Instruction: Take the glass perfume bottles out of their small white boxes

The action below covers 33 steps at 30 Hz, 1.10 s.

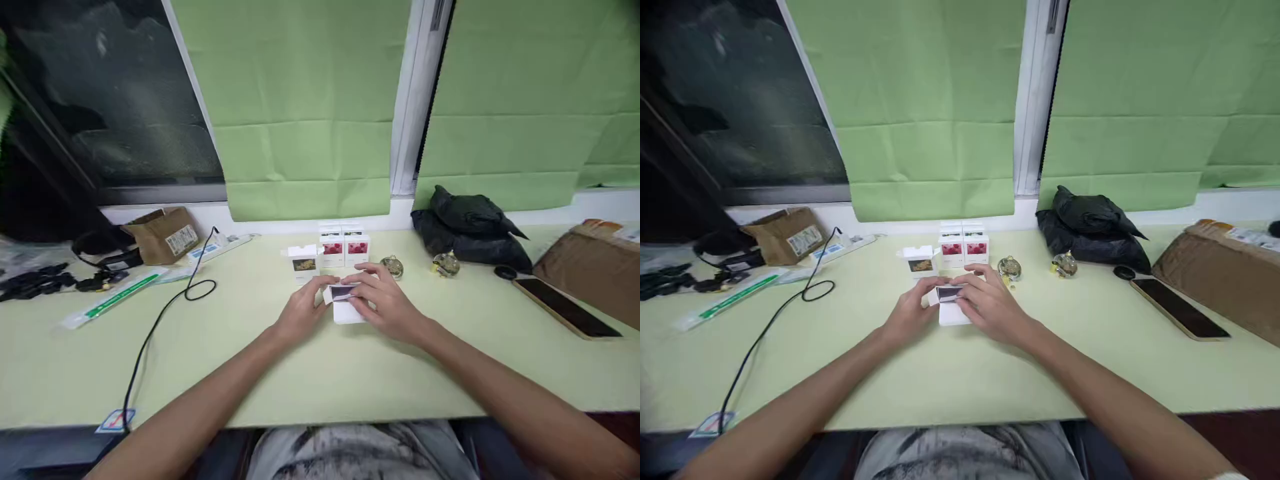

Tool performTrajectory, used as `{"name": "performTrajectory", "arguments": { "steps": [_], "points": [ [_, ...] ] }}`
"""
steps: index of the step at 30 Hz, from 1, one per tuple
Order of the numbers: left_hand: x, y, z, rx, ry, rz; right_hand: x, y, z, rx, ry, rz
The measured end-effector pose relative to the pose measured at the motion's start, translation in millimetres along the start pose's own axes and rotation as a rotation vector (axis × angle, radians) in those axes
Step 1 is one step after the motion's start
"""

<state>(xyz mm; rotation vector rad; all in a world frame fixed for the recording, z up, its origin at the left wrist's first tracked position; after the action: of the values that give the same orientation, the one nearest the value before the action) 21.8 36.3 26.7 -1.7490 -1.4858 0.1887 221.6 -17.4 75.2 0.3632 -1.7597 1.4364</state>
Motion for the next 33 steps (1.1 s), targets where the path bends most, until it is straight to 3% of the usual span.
{"name": "performTrajectory", "arguments": {
  "steps": [11,16,24,33],
  "points": [
    [1.2,-2.2,-5.5,0.051,0.137,-0.138,-7.0,3.9,-11.6,0.058,0.132,-0.002],
    [1.9,-6.7,-6.2,0.031,0.154,-0.157,-7.3,4.8,-13.3,0.007,0.092,0.017],
    [2.7,-8.5,-4.2,0.011,0.131,-0.146,-7.7,6.4,-11.8,-0.063,0.112,-0.051],
    [3.3,-6.7,-8.0,-0.049,0.093,-0.103,-6.9,3.7,-14.0,0.069,0.160,-0.062]
  ]
}}
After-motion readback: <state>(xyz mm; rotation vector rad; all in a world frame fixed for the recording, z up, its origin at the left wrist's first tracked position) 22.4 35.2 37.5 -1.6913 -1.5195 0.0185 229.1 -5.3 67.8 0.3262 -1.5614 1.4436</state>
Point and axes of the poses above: each hand's wrist, its own x-axis towards the middle knuckle, its own y-axis out of the palm, z = x × y, the point moved 5 cm from there along x, towards the middle knuckle, and after that the axes turned 15 degrees about -y, right-handed, at the moved point
